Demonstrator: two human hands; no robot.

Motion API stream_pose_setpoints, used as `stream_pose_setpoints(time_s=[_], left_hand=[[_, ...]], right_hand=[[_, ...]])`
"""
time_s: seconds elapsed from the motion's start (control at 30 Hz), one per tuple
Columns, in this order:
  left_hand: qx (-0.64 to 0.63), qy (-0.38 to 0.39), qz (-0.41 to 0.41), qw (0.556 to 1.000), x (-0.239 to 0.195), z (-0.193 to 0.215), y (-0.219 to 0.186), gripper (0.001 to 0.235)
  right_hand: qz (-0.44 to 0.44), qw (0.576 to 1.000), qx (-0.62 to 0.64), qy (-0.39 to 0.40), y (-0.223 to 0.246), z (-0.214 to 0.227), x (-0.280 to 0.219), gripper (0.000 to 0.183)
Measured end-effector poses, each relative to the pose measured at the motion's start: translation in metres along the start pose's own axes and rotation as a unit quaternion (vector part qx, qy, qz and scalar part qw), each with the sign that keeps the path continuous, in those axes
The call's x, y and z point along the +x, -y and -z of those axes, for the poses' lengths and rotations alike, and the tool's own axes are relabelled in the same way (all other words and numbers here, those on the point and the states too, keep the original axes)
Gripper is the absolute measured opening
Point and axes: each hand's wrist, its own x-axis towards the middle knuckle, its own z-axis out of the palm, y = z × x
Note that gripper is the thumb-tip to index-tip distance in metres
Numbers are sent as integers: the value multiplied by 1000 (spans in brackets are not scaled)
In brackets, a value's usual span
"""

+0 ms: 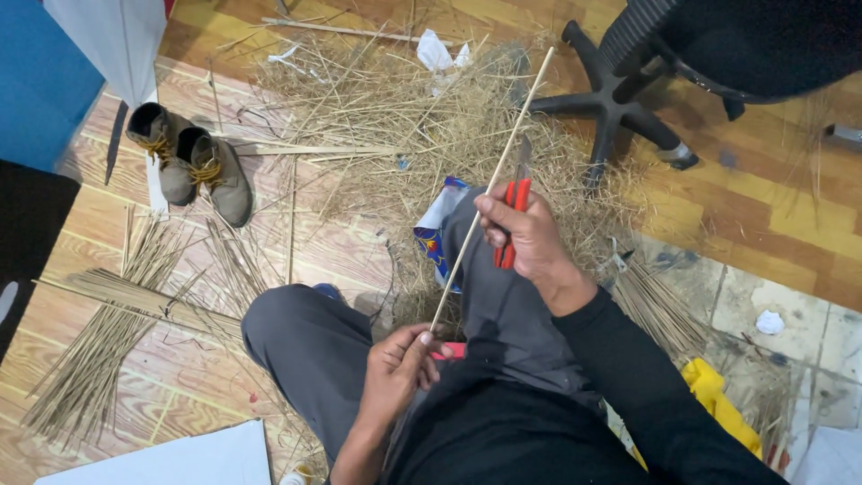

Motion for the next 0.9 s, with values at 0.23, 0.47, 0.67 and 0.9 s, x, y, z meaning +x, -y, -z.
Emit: stream_pose_setpoints(time_s=[0.23,0.47,0.67,0.9], left_hand=[[50,-53,-13,997,12,-20,-27,22],[32,-47,-13,998,32,-6,-19,27],[3,-50,-45,998,57,2,-40,21],[-209,-167,-191,944,102,6,-93,21]], right_hand=[[-33,999,-29,10,-25,2,-11,12],[48,988,-13,-148,25,20,31,15],[55,988,-51,-136,33,5,35,17],[-24,993,-111,14,-44,-47,-40,17]])
